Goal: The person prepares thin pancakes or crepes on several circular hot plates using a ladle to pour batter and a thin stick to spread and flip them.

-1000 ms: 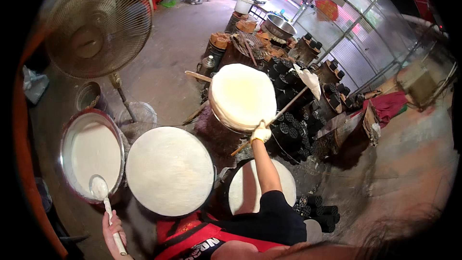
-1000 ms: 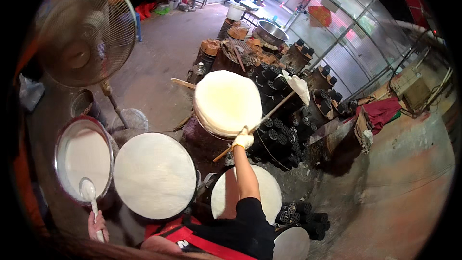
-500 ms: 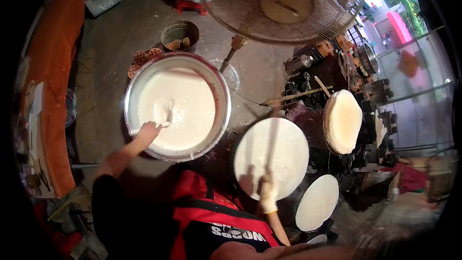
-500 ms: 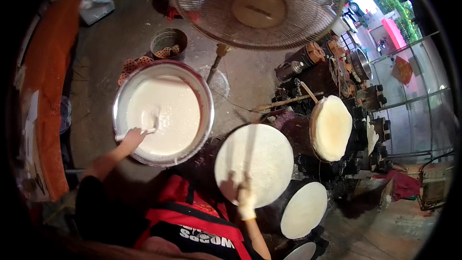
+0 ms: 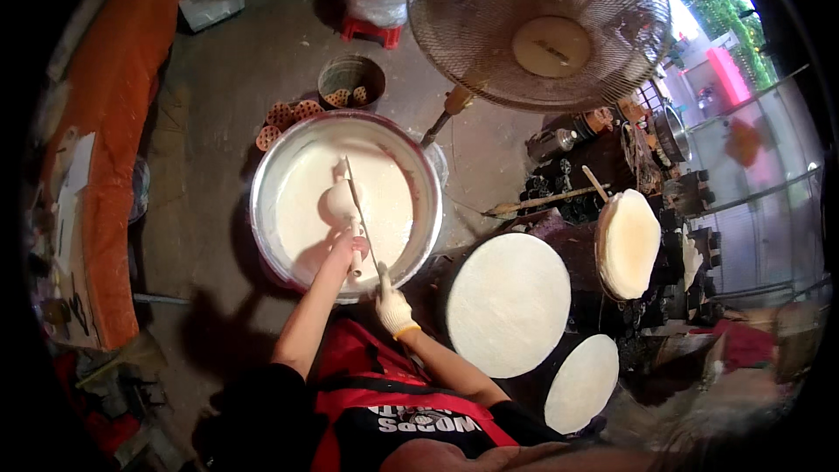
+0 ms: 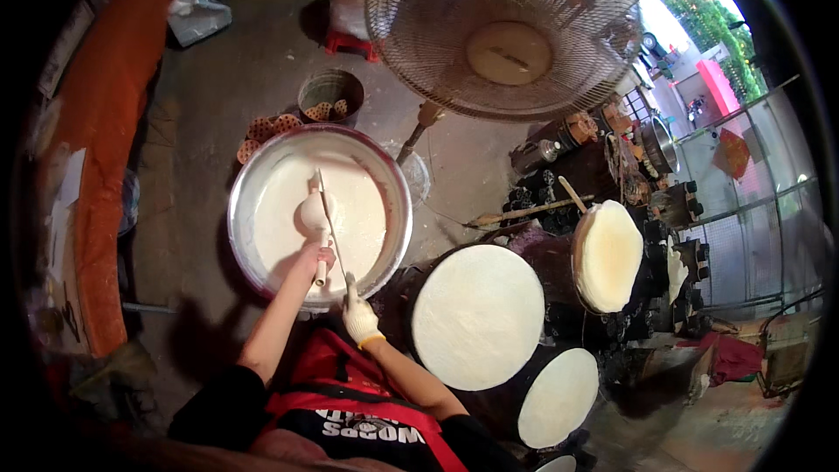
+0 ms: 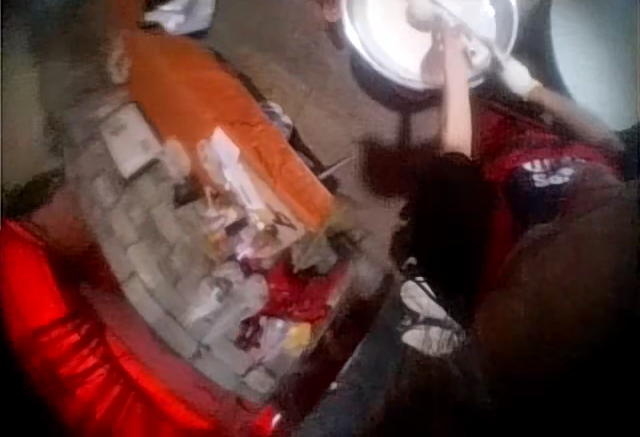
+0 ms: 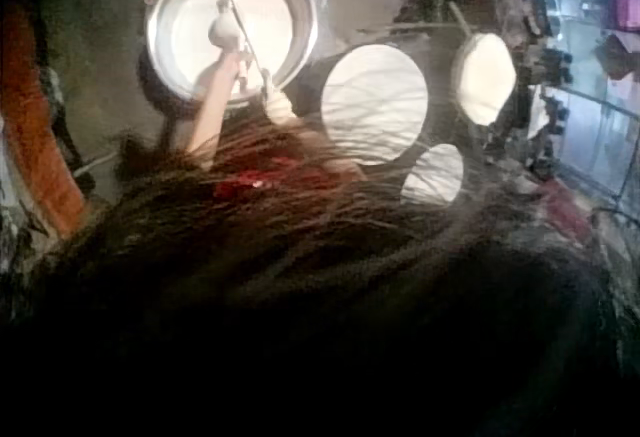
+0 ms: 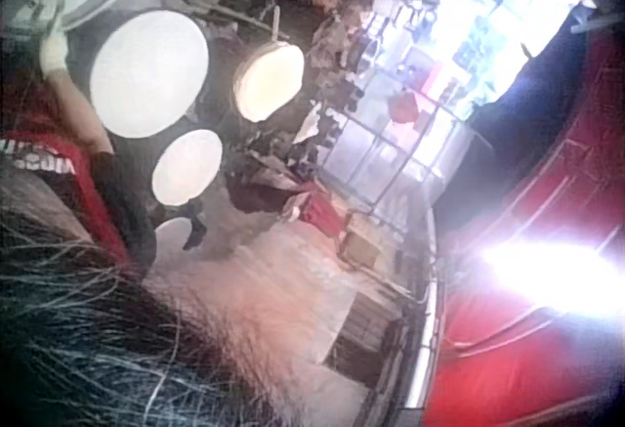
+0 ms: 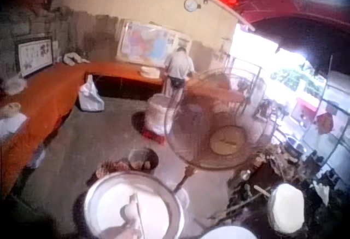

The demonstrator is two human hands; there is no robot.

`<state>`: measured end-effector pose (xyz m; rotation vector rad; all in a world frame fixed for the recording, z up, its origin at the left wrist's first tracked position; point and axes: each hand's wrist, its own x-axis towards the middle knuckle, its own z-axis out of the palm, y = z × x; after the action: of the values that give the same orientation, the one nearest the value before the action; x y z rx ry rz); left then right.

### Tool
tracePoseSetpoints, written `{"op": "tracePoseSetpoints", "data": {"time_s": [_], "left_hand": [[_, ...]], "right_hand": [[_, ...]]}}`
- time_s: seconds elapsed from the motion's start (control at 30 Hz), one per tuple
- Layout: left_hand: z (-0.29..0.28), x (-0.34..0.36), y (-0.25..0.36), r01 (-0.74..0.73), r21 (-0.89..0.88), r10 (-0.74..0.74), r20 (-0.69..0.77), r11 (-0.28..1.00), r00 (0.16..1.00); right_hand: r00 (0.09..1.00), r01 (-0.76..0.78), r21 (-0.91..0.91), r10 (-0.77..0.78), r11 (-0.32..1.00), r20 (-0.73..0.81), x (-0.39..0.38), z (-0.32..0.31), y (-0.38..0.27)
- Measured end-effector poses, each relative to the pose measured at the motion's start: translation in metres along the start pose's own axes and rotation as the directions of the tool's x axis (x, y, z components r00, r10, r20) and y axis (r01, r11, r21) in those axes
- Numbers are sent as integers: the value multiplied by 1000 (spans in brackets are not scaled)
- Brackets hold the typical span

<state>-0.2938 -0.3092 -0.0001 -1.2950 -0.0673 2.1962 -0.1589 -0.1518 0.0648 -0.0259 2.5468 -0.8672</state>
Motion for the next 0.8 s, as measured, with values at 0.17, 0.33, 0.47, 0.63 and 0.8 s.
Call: {"op": "tracePoseSetpoints", "data": {"time_s": [0.17,0.33,0.47,0.63,0.8], "left_hand": [[54,-114,-86,-329,116,308,170,937,936],[75,-208,-120,-552,209,462,357,807,812],[111,-303,-169,-800,408,656,463,439,596],[145,-407,-189,-846,532,615,682,-47,395],[131,-399,-111,-633,734,595,630,-247,499]], "right_hand": [[994,105,-5,-105,994,4,-94,-53,21],[949,314,68,-313,947,-33,-153,-95,24],[799,551,10,-524,834,-293,-172,-114,21],[688,637,11,-562,771,-459,-180,-151,-9],[646,579,-24,-476,815,-597,-179,-132,-40]]}}
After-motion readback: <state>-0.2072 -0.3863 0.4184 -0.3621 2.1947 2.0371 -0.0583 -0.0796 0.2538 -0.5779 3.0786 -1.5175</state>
